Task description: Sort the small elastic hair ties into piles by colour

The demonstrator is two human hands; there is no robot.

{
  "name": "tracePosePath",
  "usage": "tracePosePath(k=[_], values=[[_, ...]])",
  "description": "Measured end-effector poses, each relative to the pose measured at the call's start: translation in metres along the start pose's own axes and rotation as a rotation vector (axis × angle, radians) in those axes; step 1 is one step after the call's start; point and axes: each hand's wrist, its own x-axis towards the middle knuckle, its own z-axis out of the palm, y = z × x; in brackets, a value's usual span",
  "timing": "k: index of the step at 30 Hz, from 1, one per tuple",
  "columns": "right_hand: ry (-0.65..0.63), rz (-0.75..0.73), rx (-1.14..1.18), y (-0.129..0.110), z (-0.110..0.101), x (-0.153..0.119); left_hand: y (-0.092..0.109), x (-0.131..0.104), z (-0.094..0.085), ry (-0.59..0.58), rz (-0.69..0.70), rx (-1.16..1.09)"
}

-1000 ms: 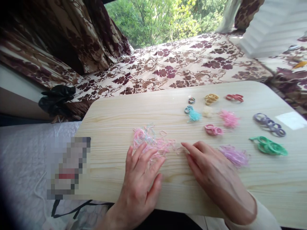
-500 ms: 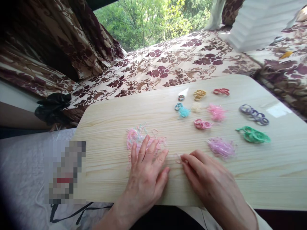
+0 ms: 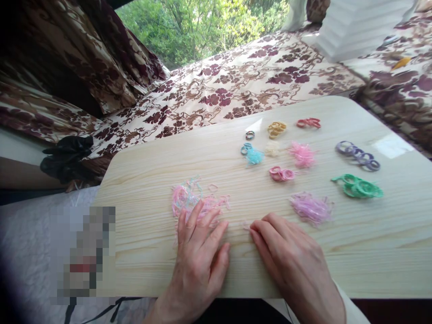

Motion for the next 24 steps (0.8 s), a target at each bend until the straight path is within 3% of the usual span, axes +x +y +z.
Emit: tracePosePath(k=[8, 16, 19, 24], values=[[-0.001, 0.025, -0.013, -0.001, -0.017, -0.01, -0.005, -0.002, 0.003, 0.144, 0.017, -0.089], [0.075, 0.112, -0.286, 0.035, -0.06, -0.021, -0.02, -0.009, 0.01, 0.168, 0.093, -0.121], [0.131, 0.175, -0.31, 0.046, -0.06, -0.023, -0.02, -0.009, 0.011, 0.168, 0.102, -0.114], [0.109, 0.24, -0.234, 0.051, -0.057, -0.022, -0.017, -0.009, 0.013, 0.203, 0.032, -0.132]])
